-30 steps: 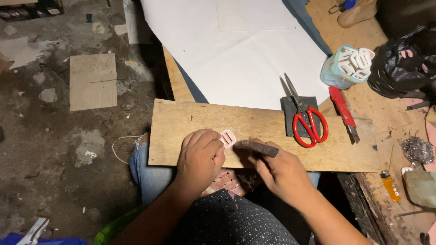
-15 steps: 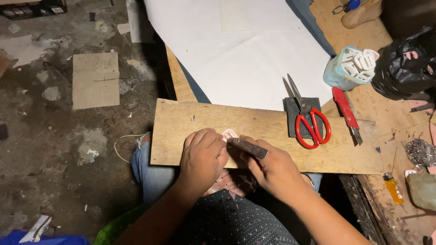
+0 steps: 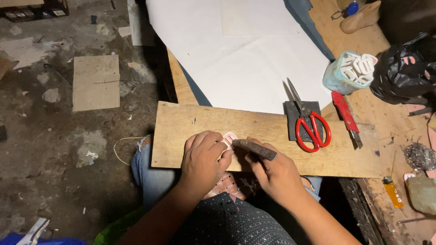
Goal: The person trims the edges of small white plastic buckles using a hammer and a chisel-like tool on a wooden board. They then use scissors to refine the edges and place the finished pieces into a blue bag.
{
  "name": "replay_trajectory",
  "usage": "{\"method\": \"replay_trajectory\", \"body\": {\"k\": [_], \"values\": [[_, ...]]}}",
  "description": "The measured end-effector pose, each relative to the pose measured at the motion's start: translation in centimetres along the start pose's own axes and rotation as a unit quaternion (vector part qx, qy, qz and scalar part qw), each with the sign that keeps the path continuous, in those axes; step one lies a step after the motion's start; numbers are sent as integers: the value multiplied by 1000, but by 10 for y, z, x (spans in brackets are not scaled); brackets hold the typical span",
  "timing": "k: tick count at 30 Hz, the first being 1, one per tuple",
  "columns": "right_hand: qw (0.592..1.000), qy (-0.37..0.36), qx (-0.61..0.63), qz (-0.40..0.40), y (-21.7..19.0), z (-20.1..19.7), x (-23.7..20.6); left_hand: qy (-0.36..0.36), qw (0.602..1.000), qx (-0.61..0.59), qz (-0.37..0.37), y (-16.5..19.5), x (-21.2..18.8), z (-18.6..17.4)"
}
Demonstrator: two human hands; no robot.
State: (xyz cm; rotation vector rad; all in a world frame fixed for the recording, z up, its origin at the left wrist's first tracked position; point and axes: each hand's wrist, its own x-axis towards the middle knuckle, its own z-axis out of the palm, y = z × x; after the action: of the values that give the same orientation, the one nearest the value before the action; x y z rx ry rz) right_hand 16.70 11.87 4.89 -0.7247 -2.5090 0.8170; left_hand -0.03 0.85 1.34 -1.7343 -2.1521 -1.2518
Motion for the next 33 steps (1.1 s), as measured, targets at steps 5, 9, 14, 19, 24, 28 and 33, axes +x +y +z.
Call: {"method": "replay_trajectory", "body": {"k": [5, 9, 14, 19, 24, 28, 33], "values": [[999, 27, 13, -26, 2, 10, 9, -3, 1000, -20, -4, 0, 2, -2], [996, 54, 24, -67, 7, 23, 17, 17, 1000, -13, 1, 0, 3, -1], [999, 21, -33, 31, 16, 27, 20, 21, 1000, -13, 7, 1, 3, -3], [999, 13, 29, 12, 9, 14, 5, 7, 999, -31, 1, 0, 4, -6], [998, 10, 59, 10, -2, 18, 11, -3, 1000, -29, 12, -2, 3, -4], [997, 24, 54, -55, -7, 18, 17, 13, 1000, -11, 20, -4, 2, 0], [999, -26, 0, -24, -11, 13, 17, 16, 999, 10, 26, -3, -1, 3]]}}
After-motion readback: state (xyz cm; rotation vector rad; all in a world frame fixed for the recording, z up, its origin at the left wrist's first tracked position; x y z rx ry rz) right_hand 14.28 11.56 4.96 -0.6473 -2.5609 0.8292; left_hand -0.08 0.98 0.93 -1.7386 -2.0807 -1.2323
